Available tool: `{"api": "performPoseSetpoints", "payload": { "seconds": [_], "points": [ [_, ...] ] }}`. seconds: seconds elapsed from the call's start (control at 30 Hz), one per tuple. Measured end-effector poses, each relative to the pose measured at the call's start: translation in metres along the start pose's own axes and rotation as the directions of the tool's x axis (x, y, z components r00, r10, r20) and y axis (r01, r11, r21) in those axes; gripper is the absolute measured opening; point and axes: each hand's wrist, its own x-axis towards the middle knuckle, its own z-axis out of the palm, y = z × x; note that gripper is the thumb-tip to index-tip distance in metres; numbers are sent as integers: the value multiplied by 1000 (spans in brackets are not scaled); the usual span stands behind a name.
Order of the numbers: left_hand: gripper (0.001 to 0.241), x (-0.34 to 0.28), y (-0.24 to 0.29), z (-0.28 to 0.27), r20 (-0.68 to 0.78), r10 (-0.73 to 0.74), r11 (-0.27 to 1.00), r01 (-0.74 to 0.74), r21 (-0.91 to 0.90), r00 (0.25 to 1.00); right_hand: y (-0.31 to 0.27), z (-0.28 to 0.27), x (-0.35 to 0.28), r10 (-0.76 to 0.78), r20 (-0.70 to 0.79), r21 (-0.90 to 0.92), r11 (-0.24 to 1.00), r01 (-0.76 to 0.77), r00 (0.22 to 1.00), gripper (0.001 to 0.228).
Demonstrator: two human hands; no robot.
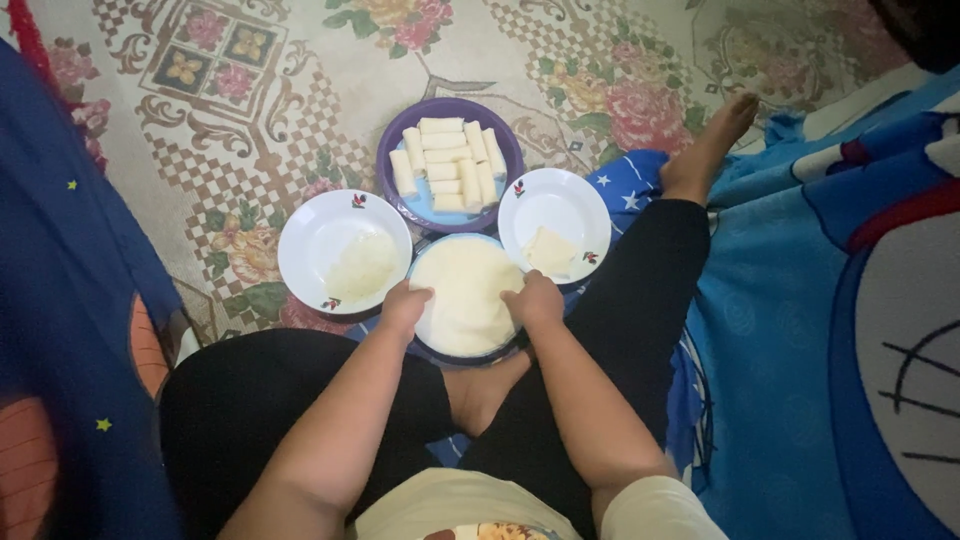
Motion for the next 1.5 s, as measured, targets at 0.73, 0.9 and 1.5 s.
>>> {"api": "performPoseSetpoints", "payload": {
  "seconds": [0.73,0.9,1.5],
  "points": [
    [61,-84,77,-20,143,-6,994,21,-104,990,-7,21,6,5,25,312,950,-12,1000,46],
    [52,-30,31,-13,77,16,993,-6,-117,997,2,23,13,64,97,505,857,-104,993,57],
    [40,-32,138,127,100,166,971,-145,-190,981,59,-131,117,-6,-251,428,896,117,968,43]
  ]
}}
